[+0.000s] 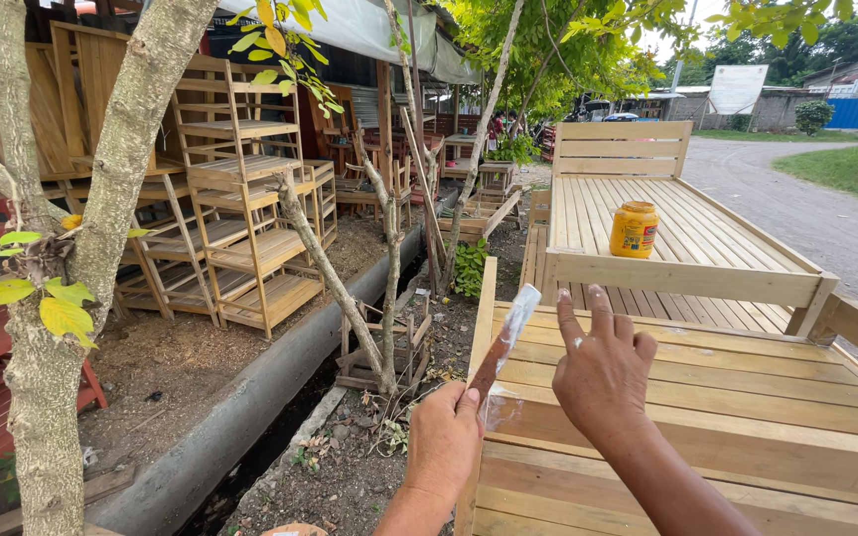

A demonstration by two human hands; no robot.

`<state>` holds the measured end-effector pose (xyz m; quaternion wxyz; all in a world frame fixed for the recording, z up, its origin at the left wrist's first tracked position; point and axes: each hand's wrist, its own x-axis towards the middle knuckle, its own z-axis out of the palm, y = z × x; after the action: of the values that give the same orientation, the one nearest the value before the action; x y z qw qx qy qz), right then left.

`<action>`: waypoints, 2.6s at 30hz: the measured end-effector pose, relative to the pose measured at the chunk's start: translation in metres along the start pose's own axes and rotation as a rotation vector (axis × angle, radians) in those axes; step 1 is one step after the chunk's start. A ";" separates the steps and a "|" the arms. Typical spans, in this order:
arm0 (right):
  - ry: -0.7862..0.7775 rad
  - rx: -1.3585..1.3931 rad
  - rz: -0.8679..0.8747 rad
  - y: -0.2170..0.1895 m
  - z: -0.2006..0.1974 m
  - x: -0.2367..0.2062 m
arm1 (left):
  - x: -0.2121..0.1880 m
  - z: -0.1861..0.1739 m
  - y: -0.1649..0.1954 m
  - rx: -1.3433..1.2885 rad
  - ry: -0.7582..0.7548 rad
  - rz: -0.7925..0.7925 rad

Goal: The person applies white wood filler to the joints and edges of a wooden shelving unit using a small wooden stick. They work along the lower and upper frame edges, smoothing the filler into the seams.

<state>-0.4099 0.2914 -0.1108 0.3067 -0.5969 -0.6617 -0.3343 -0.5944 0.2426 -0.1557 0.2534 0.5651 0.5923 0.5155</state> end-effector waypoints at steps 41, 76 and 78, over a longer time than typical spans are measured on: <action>-0.827 0.484 -0.019 -0.050 0.095 -0.122 | 0.019 0.001 -0.019 -0.082 0.043 0.073; -0.801 0.347 -0.309 -0.039 0.073 -0.093 | 0.020 0.004 -0.017 -0.120 0.008 0.072; -0.742 0.375 -0.332 -0.039 0.074 -0.096 | 0.022 0.002 -0.019 -0.124 0.004 0.045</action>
<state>-0.4400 0.2925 -0.2343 0.0936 -0.4962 -0.8630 -0.0163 -0.6051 0.2666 -0.1669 0.2752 0.5604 0.5468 0.5578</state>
